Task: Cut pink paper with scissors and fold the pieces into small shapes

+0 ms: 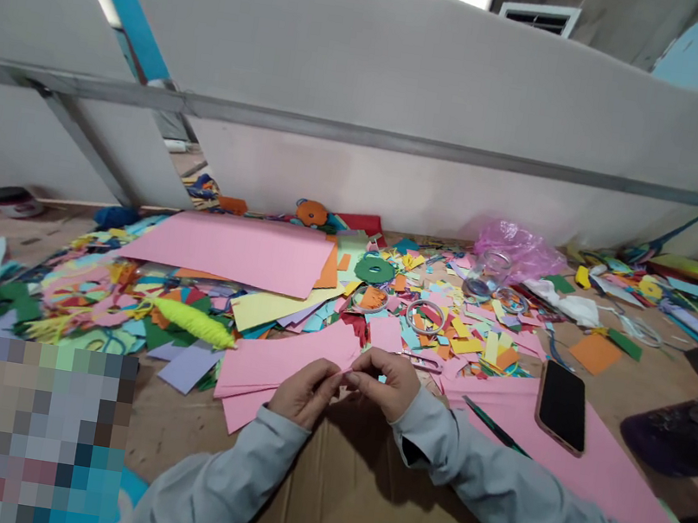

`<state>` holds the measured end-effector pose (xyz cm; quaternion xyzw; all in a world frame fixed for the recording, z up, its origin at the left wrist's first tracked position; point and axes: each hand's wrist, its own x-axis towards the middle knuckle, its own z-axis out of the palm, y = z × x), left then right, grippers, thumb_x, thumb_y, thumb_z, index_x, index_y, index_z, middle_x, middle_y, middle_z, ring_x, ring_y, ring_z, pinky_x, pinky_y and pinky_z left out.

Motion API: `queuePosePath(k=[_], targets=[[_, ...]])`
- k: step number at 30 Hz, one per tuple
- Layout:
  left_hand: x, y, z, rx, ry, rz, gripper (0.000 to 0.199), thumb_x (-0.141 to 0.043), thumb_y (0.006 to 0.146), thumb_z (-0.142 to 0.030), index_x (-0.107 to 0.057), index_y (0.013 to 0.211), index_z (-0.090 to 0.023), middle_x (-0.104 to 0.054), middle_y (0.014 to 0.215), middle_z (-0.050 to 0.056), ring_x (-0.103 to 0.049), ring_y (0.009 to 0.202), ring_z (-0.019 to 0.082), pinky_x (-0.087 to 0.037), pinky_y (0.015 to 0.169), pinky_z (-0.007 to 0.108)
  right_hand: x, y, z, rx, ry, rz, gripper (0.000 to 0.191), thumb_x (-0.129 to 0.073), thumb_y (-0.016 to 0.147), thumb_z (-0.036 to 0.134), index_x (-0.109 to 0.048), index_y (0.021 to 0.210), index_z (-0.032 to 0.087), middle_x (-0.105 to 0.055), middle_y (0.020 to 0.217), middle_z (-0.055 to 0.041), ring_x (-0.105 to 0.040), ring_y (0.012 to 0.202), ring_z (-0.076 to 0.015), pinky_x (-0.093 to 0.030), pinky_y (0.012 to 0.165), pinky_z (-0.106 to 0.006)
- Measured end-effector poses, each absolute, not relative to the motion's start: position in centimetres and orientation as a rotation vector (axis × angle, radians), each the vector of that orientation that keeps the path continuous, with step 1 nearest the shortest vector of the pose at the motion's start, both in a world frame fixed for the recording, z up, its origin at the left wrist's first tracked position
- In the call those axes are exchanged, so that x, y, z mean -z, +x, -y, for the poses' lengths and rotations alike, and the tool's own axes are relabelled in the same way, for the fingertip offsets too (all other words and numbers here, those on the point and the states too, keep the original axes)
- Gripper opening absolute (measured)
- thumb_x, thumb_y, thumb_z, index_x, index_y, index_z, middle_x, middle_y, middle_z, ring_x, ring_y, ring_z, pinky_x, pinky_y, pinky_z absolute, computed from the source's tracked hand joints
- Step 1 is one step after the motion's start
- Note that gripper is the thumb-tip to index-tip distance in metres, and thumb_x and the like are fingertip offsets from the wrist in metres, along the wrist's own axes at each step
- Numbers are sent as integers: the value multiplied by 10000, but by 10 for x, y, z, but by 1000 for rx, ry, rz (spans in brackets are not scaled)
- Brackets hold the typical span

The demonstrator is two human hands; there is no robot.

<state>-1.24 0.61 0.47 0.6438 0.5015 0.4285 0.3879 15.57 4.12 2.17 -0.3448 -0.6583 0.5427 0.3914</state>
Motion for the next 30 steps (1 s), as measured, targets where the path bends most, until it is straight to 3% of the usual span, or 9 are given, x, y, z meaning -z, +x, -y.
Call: queuePosePath(k=[7, 13, 17, 26, 30], targets=[[-7, -14, -2, -1094, 1631, -1224, 309, -474, 843, -410, -544, 660, -172, -506, 582, -25, -467, 551, 113, -360, 545, 232, -13, 149, -40, -1850, -797, 1303, 348, -717, 659, 449, -547, 706, 149, -587, 564, 22, -516, 427, -87, -437, 424, -211], [-7, -14, -4, -1066, 1597, -1338, 323, -485, 814, -448, -513, 648, -173, -457, 534, -47, -399, 513, 102, -312, 506, 223, -14, 154, -37, -1431, -846, 1580, 249, -649, 754, 390, -592, 774, 148, -607, 655, -2, -554, 579, -104, -452, 549, -221], [-5, -15, -5, -1062, 1639, -1388, 334, -467, 821, -442, -483, 616, -179, -440, 546, -46, -403, 535, 106, -316, 523, 228, -14, 156, -35, -1275, -886, 1727, 183, -643, 753, 320, -632, 793, 141, -605, 663, -2, -529, 587, -102, -421, 555, -217], [-2, -15, -6, -1028, 1641, -1362, 290, -455, 819, -448, -505, 698, -190, -470, 574, -50, -416, 538, 108, -322, 520, 224, -11, 156, -37, -1195, -941, 1727, 119, -628, 740, 260, -637, 757, 143, -611, 655, -2, -528, 589, -103, -417, 548, -207], [1, -16, -7, -987, 1809, -1443, 312, -434, 833, -430, -491, 641, -191, -437, 571, -45, -407, 561, 115, -314, 532, 226, -9, 155, -38, -1126, -955, 1775, 147, -623, 750, 287, -622, 717, 144, -596, 622, -2, -514, 569, -105, -408, 534, -208]])
